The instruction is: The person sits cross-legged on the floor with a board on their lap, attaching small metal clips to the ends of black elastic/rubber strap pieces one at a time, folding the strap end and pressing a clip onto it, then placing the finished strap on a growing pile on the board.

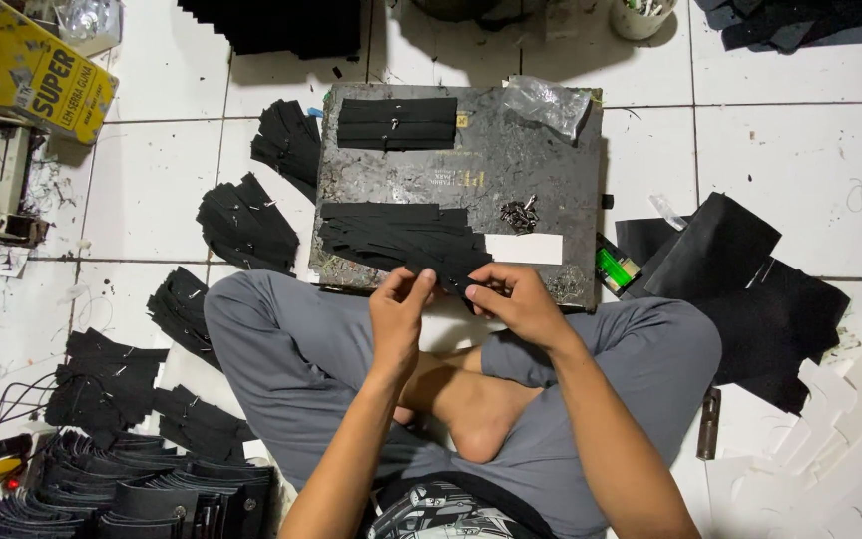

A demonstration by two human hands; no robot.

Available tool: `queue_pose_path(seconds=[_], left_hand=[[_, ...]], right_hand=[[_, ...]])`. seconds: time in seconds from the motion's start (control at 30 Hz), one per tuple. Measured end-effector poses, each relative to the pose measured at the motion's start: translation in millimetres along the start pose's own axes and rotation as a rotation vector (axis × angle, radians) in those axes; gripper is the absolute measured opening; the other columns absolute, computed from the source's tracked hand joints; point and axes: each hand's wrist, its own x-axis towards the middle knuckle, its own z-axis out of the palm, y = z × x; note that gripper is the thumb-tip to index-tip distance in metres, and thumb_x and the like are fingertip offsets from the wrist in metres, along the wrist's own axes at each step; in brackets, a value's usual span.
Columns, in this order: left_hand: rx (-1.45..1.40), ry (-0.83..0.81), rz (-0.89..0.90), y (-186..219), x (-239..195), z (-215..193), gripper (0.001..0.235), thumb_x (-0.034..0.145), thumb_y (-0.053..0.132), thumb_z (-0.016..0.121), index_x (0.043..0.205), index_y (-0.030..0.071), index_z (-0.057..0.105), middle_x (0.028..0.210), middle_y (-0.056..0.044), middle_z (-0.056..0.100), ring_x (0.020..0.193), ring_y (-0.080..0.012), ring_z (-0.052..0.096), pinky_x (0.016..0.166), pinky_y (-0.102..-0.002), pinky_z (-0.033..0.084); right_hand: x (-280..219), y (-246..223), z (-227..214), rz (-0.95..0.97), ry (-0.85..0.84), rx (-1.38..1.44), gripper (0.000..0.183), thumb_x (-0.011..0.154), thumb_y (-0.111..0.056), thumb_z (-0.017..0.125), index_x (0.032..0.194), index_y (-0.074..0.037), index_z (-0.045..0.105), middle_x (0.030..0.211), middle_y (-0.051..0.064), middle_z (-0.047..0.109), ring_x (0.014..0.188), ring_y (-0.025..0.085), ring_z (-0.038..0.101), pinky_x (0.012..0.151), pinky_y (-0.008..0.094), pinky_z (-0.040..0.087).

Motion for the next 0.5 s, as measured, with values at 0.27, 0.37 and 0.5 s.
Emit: queue_pose_path(seconds=[0.27,0.37,0.5], left_hand=[[0.089,-0.044,0.085,4.9,-12.9,3.9,0.014,0.085,0.011,0.084,0.077,0.006,0.073,0.065,-0.002,0.063,0.067,-0.0082,0.055,0.062,-0.025,0.049],[0.003,-0.004,0.050,-12.0,-8.8,4.8,0.014,0.089,0.010,0.079,0.080,0.005,0.069,0.063,0.000,0.059,0.065,-0.0075,0.052,0.063,-0.024,0.048],[-0.089,0.007,0.010,1.0,-17.2,13.3,0.018,0.098,0.012,0.071,0.084,0.004,0.062,0.059,0.000,0.056,0.062,-0.0070,0.049,0.063,-0.025,0.049]], right_hand=[[-1.9,-4.3,7.6,-0.009,0.009,-0.027,0.022,0.090,-0.013,0.075,0.107,0.001,0.076,0.062,0.012,0.071,0.059,0.013,0.061,0.055,0.027,0.050],[-0.4,-2.6,6.4,-0.020,0.025,-0.085,0.018,0.090,-0.012,0.074,0.103,-0.001,0.078,0.061,0.012,0.071,0.057,0.013,0.060,0.054,0.026,0.049],[-1.2,-0.2,3.1,-0.003,0.050,-0.092,0.016,0.090,-0.011,0.072,0.101,-0.002,0.079,0.062,0.013,0.073,0.055,0.013,0.062,0.054,0.026,0.050]])
